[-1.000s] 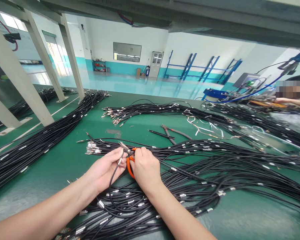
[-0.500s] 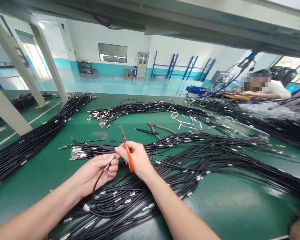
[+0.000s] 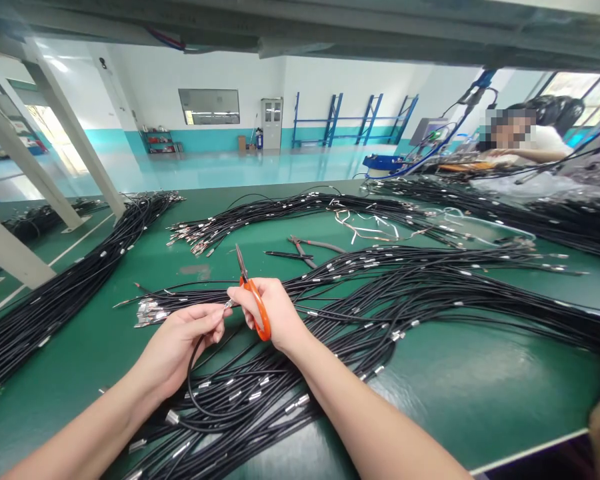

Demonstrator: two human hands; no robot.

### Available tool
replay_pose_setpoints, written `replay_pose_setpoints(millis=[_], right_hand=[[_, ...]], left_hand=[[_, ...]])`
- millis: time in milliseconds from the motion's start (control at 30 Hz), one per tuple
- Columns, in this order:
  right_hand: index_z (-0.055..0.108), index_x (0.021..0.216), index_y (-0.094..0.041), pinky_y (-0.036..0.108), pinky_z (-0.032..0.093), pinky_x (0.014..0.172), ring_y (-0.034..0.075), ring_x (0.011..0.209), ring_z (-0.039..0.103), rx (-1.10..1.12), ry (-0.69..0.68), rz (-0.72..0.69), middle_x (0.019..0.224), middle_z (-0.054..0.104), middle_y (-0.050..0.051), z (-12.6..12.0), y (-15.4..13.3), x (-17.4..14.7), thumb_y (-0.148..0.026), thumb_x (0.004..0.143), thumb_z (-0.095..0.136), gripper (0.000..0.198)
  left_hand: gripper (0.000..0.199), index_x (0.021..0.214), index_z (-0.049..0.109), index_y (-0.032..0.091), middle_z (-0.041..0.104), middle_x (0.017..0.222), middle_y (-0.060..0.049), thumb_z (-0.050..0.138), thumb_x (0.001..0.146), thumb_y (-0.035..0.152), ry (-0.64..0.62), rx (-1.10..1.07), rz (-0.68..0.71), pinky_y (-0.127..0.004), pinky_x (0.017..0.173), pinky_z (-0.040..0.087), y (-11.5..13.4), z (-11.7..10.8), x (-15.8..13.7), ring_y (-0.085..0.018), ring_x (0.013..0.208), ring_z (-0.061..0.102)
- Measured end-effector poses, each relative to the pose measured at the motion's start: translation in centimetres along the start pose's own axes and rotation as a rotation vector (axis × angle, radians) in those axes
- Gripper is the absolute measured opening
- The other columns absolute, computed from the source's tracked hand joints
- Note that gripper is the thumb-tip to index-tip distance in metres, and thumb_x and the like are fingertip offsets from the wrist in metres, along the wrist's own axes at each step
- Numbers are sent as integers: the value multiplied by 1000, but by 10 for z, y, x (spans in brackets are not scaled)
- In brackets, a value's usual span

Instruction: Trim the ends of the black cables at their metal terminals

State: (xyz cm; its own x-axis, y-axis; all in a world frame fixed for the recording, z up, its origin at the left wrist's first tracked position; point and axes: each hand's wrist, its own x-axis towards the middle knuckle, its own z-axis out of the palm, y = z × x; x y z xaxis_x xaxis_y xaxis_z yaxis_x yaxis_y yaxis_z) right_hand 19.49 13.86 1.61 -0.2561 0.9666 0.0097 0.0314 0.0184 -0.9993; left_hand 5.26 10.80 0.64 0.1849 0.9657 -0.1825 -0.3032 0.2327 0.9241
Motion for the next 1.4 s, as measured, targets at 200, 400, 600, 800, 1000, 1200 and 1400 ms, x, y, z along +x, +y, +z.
replay_pose_setpoints(millis=[200,400,600,800,1000,1200,1400], right_hand=[[47,52,-17,18,27,34,6,32,36,41,4,17,38,41,-7,0,3,0,-35,69,59,28],[46,51,-17,18,26,32,6,30,36,97,25,67,36,41,-7,2,5,0,-31,69,59,26],[47,52,-16,18,26,31,6,29,35,142,38,89,36,40,-7,1,7,1,-30,68,60,25],[48,55,-16,18,26,31,6,30,36,88,-2,109,38,41,-7,2,6,0,-32,70,58,24],[51,59,-16,19,22,37,6,37,32,-242,-107,79,42,37,-7,-18,-3,2,-42,72,57,30],[46,61,-16,20,24,47,7,52,30,-684,-141,-83,56,33,-6,-45,-24,4,-45,70,59,34],[45,60,-17,21,25,48,8,52,33,-1144,-329,-245,58,41,-4,-40,-46,-7,-43,73,58,32]], left_hand=[[17,82,68,14,57,55,0,66,67,22,112,171,178,-21,55,39,-2,2,-2,-10,51,49],[20,89,71,20,60,63,-1,59,73,17,177,596,498,-21,58,41,-5,1,-4,-12,57,53],[14,79,72,19,64,62,-2,63,69,15,260,628,479,-22,58,43,-2,3,-5,-12,53,56],[11,76,69,15,63,59,-1,65,68,21,251,447,263,-23,56,43,-4,-1,0,-12,52,55],[14,74,68,15,59,63,0,62,69,26,136,477,260,-21,52,35,-4,-9,6,-10,54,46],[13,67,66,14,59,63,0,59,69,25,19,520,197,-22,59,36,0,-10,5,-11,60,47],[14,64,66,13,59,60,0,57,67,23,-88,557,132,-22,56,34,1,-11,5,-12,58,46]])
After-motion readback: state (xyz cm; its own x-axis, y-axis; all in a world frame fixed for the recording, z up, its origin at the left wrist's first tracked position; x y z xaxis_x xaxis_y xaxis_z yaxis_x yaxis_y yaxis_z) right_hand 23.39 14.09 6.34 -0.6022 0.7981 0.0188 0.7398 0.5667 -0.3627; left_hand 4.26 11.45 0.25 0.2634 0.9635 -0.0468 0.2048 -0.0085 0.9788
